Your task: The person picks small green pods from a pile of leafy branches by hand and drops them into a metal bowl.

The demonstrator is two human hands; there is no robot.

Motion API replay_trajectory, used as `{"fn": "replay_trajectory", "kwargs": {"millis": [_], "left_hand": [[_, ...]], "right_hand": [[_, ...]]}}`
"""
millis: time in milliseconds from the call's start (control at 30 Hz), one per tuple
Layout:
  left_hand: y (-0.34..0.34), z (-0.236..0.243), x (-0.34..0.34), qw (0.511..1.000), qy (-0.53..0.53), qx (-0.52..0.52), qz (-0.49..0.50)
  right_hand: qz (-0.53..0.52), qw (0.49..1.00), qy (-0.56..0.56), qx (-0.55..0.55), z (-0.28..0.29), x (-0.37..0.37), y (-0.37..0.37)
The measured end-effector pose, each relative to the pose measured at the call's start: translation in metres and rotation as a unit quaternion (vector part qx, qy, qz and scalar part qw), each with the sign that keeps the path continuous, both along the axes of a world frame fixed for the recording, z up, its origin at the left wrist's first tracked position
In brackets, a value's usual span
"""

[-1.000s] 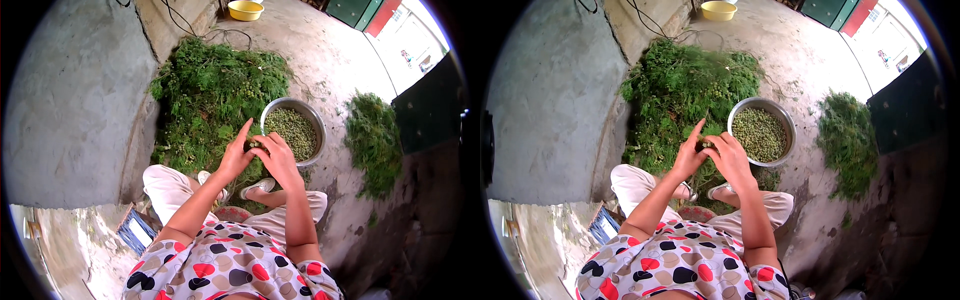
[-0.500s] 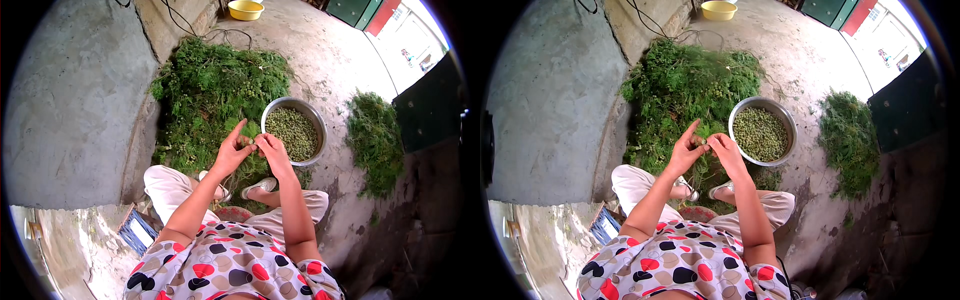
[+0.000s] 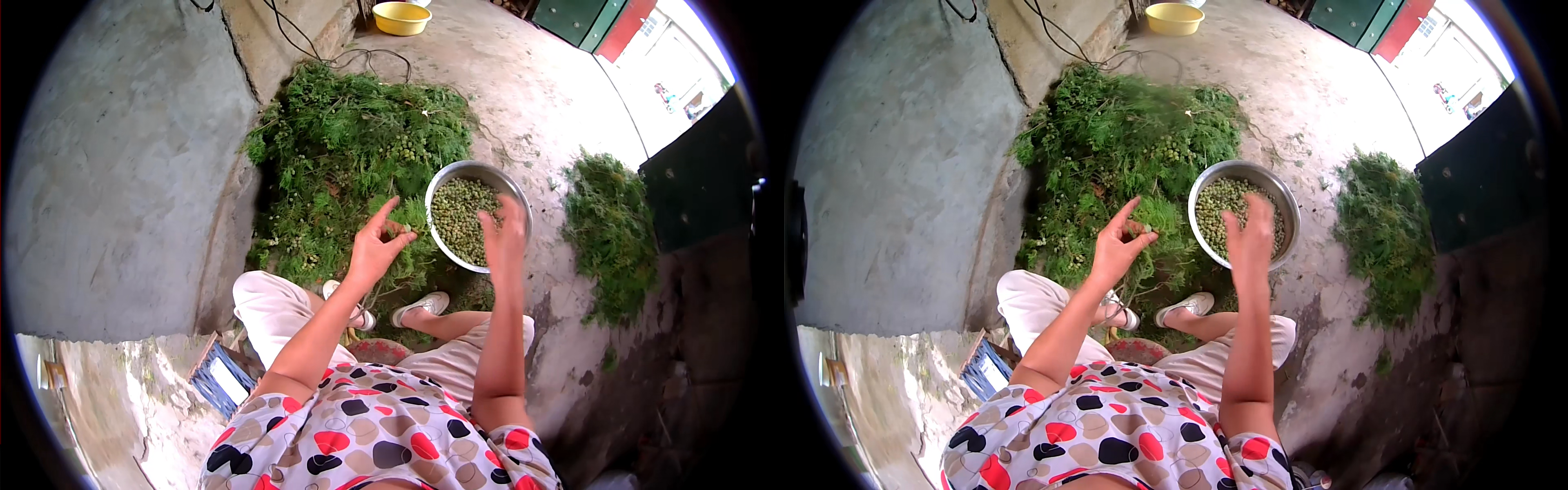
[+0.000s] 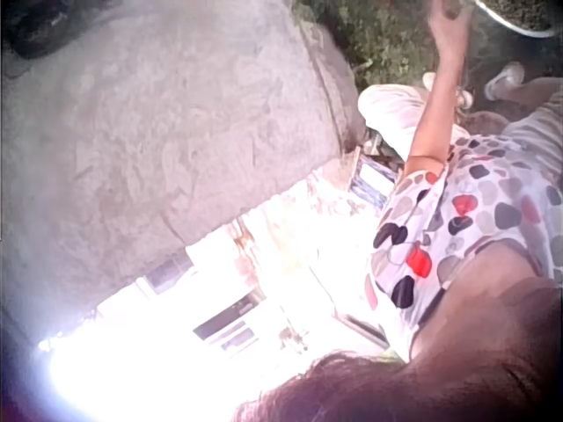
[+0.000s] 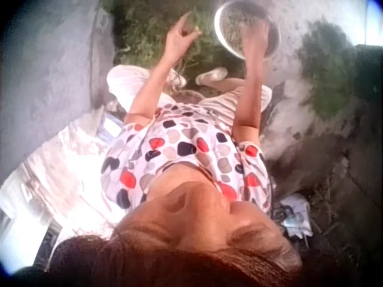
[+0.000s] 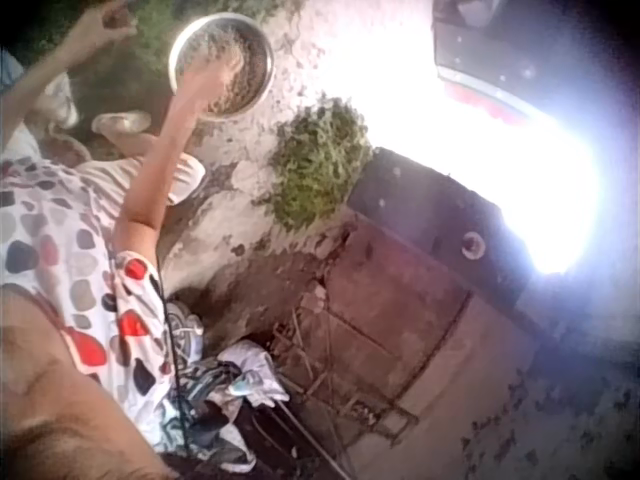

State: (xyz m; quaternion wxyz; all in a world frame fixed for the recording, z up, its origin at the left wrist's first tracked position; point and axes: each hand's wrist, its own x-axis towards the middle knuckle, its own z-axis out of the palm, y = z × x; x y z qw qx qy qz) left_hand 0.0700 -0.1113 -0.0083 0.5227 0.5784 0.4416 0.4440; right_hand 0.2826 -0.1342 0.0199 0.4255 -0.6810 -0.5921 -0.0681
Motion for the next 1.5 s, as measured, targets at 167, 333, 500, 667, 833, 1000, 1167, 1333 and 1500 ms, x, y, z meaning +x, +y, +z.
{"fn": "replay_trajectory", "kwargs": {"millis": [167,333,500,667,833,1000,1167,1333,1500], "left_hand": [[0.000,-0.014,0.010,0.985,0.078,0.153,0.017],[0.007,0.007,0.002,0.990,0.114,0.084,-0.002],[0.023,0.010,-0.003,0.997,0.048,0.049,-0.029],[0.040,0.016,-0.003,0.998,-0.019,0.015,-0.056],[0.047,0.024,-0.009,0.964,-0.239,-0.092,-0.070],[0.055,0.028,-0.027,0.912,-0.387,-0.137,0.010],[0.069,0.026,-0.049,0.846,-0.514,-0.142,-0.006],[0.081,0.009,-0.086,0.820,-0.545,-0.136,0.109],[0.075,-0.033,-0.142,0.872,-0.438,-0.106,0.188]], "right_hand": [[0.225,0.955,0.126,-0.145,0.023,-0.079,-0.017],[0.257,0.943,0.147,-0.150,0.009,-0.072,0.003],[0.319,0.924,0.161,-0.134,0.012,-0.066,0.018],[0.272,0.857,0.420,-0.122,0.007,-0.074,0.020],[0.239,0.720,0.645,-0.090,-0.013,-0.033,0.030],[-0.034,0.948,0.190,-0.254,-0.106,0.019,0.013],[0.227,0.627,0.618,-0.416,-0.178,-0.069,-0.051],[0.226,0.496,0.779,-0.308,-0.159,-0.137,-0.084],[0.287,0.560,0.692,-0.355,-0.189,-0.135,-0.076]]}}
